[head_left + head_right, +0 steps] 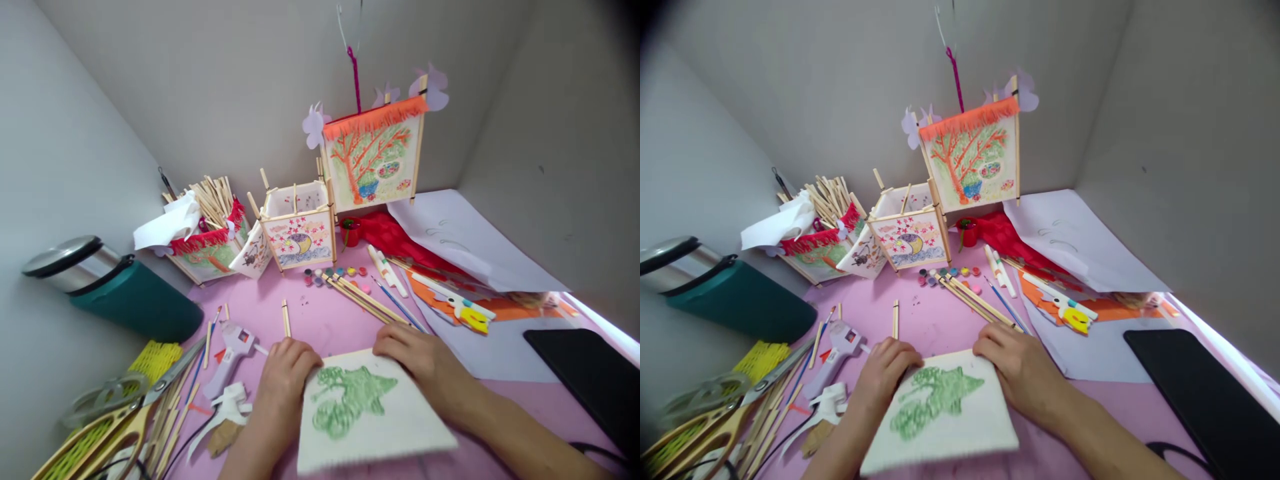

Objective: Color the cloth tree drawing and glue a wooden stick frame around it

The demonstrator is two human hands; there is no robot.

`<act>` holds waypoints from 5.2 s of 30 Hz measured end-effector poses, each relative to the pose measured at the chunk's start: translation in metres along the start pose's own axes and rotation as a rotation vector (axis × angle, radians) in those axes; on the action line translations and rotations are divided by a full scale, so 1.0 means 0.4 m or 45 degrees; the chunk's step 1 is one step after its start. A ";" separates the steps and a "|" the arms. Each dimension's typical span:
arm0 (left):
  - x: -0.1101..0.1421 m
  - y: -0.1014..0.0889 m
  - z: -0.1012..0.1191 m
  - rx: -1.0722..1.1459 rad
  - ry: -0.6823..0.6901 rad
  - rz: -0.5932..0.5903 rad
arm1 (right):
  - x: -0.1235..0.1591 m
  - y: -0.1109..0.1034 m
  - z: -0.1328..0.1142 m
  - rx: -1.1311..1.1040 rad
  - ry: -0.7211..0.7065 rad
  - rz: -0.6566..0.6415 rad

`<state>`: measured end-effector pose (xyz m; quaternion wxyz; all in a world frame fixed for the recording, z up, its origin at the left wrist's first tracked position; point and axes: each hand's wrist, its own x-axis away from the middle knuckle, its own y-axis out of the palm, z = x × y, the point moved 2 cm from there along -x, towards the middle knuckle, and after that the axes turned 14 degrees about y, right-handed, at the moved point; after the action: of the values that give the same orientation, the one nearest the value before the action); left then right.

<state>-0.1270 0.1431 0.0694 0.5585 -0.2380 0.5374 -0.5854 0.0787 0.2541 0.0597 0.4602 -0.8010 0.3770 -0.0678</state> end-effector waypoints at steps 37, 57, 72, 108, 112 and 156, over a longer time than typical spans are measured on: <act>-0.001 0.063 -0.067 0.137 -0.135 0.058 | -0.040 0.009 -0.006 -0.071 0.244 -0.044; -0.034 0.034 -0.035 0.186 -0.261 -0.007 | -0.028 0.010 0.019 -0.179 0.202 -0.025; -0.035 0.036 -0.025 0.147 -0.218 0.048 | -0.019 0.003 0.004 -0.194 0.159 -0.048; -0.025 0.055 -0.045 0.268 -0.409 0.141 | 0.001 -0.064 0.036 -0.395 0.100 0.191; -0.026 0.053 -0.047 0.232 -0.387 0.140 | -0.002 -0.068 0.052 -0.245 0.323 0.386; -0.026 0.050 -0.041 0.494 -0.385 0.203 | -0.007 -0.019 0.033 -0.135 0.041 -0.163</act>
<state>-0.1305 0.1627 0.0499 0.7121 -0.1680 0.3426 -0.5894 0.0867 0.2672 0.0590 0.4056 -0.8456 0.3353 -0.0900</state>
